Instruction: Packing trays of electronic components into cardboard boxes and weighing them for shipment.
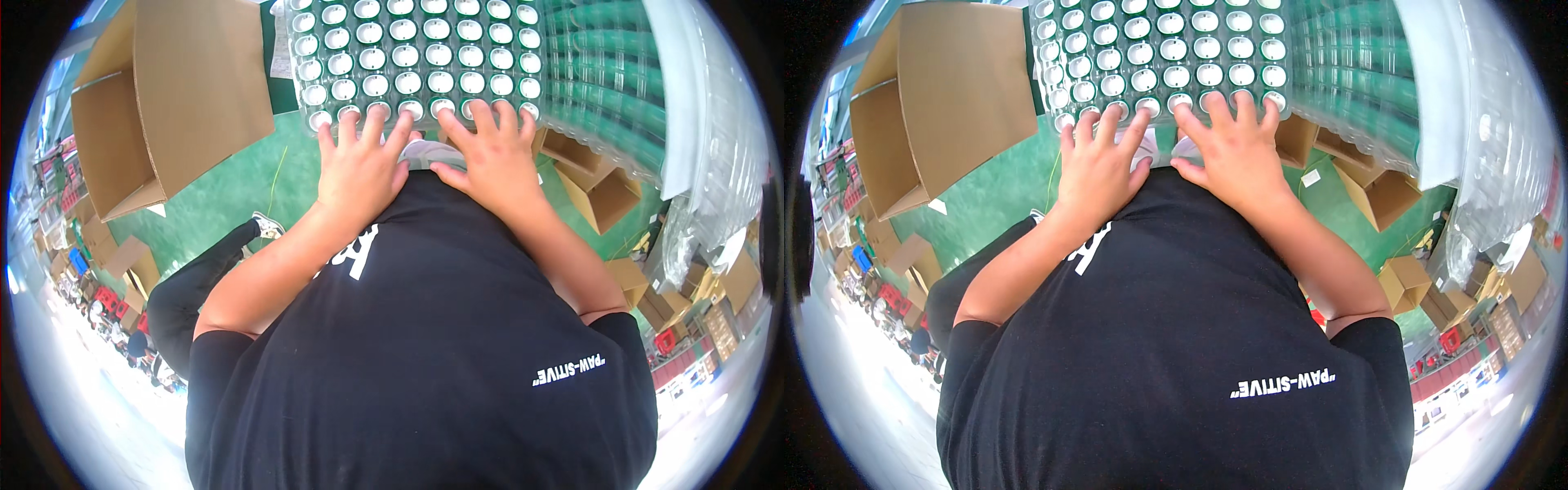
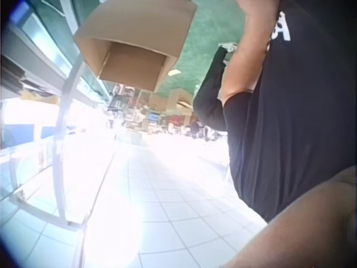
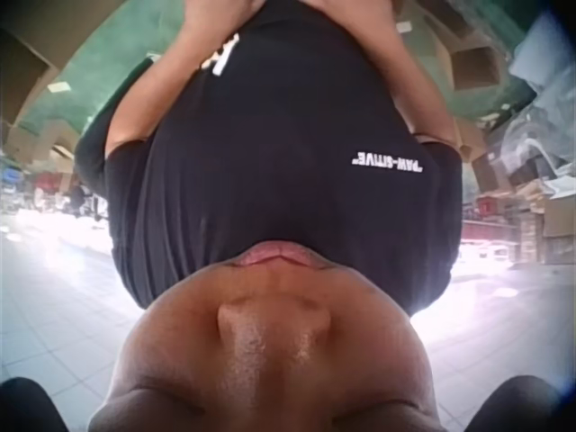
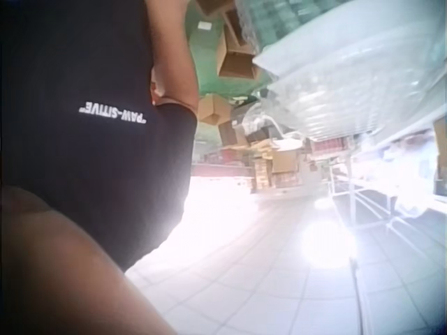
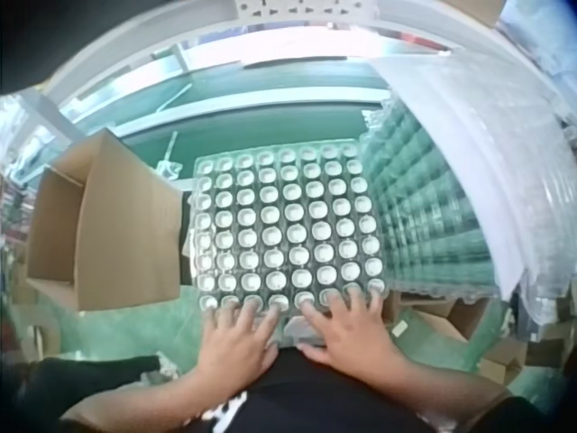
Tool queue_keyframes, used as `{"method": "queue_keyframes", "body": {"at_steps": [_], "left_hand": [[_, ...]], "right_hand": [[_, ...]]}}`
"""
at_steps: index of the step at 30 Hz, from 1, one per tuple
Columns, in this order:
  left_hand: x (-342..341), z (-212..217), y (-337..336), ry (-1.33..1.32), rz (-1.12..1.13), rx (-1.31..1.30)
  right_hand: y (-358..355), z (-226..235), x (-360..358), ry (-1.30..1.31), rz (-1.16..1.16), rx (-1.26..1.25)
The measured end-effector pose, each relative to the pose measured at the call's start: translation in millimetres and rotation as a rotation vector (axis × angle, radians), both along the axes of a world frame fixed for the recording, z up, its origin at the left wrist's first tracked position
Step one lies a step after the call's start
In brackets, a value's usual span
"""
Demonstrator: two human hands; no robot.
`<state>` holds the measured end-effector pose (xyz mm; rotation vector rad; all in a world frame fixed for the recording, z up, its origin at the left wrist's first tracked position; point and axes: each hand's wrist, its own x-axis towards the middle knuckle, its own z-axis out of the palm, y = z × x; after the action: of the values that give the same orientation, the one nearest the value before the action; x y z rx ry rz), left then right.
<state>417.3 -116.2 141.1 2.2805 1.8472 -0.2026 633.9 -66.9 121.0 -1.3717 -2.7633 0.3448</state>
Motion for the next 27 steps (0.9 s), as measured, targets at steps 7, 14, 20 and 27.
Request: {"method": "queue_keyframes", "body": {"at_steps": [7, 14, 20, 27], "left_hand": [[-10.1, -5.7, 3.0, -0.081, -0.037, 0.046], [-4.2, -19.2, 3.2, -0.108, 0.001, 0.180], [-3.2, -35.5, 4.5, -0.048, 0.009, 0.287], [-3.7, -23.9, 5.5, -0.091, 0.010, 0.197]], "right_hand": [[-0.5, -1.4, 2.6, 0.025, -0.008, -0.018], [-6.0, -9.3, -4.0, 0.090, -0.077, 0.059], [-4.7, -17.6, -10.0, 0.059, -0.105, 0.124], [-0.7, -5.4, 1.7, 0.023, -0.035, 0.060]]}}
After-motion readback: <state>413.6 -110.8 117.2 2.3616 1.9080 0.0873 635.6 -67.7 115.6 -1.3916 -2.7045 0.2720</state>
